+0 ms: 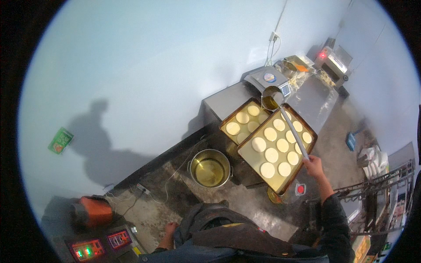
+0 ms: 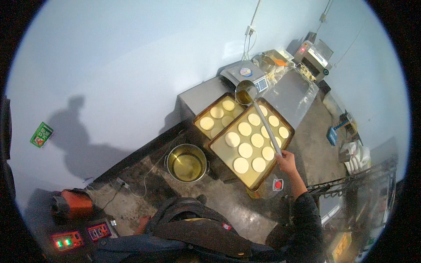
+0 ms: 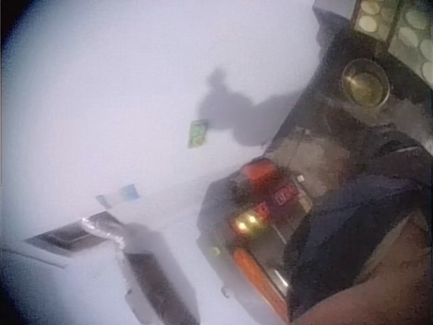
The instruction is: The person arranges round dough pieces on baking trays, weighs them, brushes oil onto each piece, and places the trays into a commercial oven. The person then retrieves a basket of baked pastries from a cooling rack.
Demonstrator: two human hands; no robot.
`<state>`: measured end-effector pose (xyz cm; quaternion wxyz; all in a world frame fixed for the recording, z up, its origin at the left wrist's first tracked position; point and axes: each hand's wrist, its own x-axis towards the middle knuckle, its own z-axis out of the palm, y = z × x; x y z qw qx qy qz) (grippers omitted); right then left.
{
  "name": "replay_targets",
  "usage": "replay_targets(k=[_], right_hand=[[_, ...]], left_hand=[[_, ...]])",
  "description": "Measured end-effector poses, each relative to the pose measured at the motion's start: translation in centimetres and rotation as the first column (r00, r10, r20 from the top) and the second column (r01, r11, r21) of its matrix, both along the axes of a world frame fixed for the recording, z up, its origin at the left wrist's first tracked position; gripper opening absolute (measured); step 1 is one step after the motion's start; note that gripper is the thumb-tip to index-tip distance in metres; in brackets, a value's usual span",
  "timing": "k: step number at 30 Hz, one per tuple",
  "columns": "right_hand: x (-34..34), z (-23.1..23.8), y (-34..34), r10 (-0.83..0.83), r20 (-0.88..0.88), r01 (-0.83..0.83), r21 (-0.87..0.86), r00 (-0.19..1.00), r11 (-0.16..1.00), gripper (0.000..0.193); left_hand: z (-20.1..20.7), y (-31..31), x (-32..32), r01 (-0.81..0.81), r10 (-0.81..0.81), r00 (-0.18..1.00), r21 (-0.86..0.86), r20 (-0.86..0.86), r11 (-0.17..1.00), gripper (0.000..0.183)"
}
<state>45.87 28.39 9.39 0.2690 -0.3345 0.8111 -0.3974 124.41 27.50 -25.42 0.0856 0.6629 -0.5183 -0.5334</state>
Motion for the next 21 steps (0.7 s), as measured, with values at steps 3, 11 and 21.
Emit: replay_targets(k=[3, 11, 21], right_hand=[[2.2, 0.3, -0.1, -0.053, 0.022, 0.052, 0.068, 0.998, 0.996, 0.027], [10.2, 2.7, 0.8, -0.168, 0.515, 0.182, 0.024, 0.841, 0.983, 0.027], [15.5, 3.5, 6.9, -0.291, 0.317, 0.290, 0.052, 0.903, 0.956, 0.025]], left_hand=[[-0.5, 0.6, 1.7, 0.022, -0.024, 0.997, -0.024, -0.078, 0.999, 0.036], [0.2, 2.0, 7.3, -0.491, 0.552, 0.834, 0.470, 0.010, 0.733, 0.054], [1.7, 4.2, 10.3, -0.556, 0.614, 0.789, 0.434, 0.006, 0.709, 0.050]])
